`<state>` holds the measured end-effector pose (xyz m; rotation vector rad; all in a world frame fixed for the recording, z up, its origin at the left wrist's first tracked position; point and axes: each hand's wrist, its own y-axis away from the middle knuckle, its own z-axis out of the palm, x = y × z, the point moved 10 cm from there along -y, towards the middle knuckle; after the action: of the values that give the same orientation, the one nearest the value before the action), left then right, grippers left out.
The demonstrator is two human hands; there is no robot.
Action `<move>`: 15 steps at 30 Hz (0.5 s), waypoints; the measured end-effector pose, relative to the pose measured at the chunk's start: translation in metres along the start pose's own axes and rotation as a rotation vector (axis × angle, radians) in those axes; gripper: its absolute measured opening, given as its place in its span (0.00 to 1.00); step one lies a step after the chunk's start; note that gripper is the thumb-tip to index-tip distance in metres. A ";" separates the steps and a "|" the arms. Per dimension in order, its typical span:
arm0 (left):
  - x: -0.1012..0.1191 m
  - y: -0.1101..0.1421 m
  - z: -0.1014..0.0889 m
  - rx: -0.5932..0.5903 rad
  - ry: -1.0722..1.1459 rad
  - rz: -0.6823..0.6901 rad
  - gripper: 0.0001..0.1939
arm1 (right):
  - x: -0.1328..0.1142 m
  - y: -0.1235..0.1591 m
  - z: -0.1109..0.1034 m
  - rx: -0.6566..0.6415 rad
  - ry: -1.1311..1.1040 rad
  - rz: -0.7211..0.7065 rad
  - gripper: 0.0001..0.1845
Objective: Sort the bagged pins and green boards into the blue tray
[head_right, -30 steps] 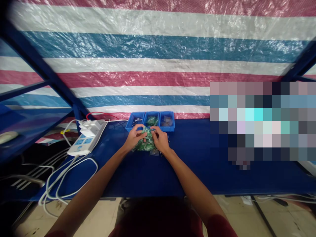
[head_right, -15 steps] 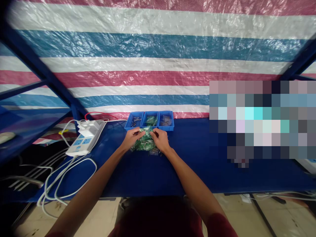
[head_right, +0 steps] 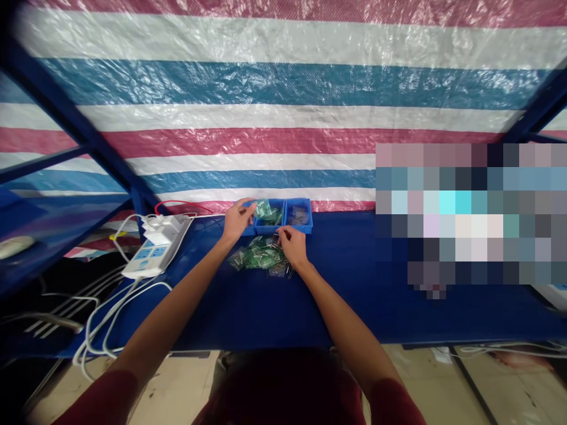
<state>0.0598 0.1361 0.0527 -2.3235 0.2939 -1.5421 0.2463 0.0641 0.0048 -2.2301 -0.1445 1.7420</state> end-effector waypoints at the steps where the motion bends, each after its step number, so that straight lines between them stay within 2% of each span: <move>1: 0.002 -0.005 -0.003 0.044 -0.072 0.024 0.13 | -0.003 0.000 -0.003 0.021 0.079 -0.031 0.15; 4: 0.010 -0.001 -0.003 0.063 -0.234 0.107 0.09 | -0.009 -0.001 -0.010 0.066 0.354 -0.094 0.11; 6: 0.014 0.011 0.003 -0.022 -0.271 0.155 0.08 | -0.009 -0.002 -0.009 0.042 0.519 -0.096 0.08; 10: 0.015 0.038 0.015 -0.261 -0.249 0.215 0.11 | -0.006 -0.001 0.005 -0.112 0.705 -0.090 0.05; 15: 0.008 0.053 0.016 -0.349 -0.272 0.265 0.12 | -0.004 0.006 0.024 -0.261 0.799 -0.113 0.07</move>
<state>0.0780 0.0866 0.0336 -2.5868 0.8182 -1.1026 0.2213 0.0618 0.0019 -2.8503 -0.3147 0.7036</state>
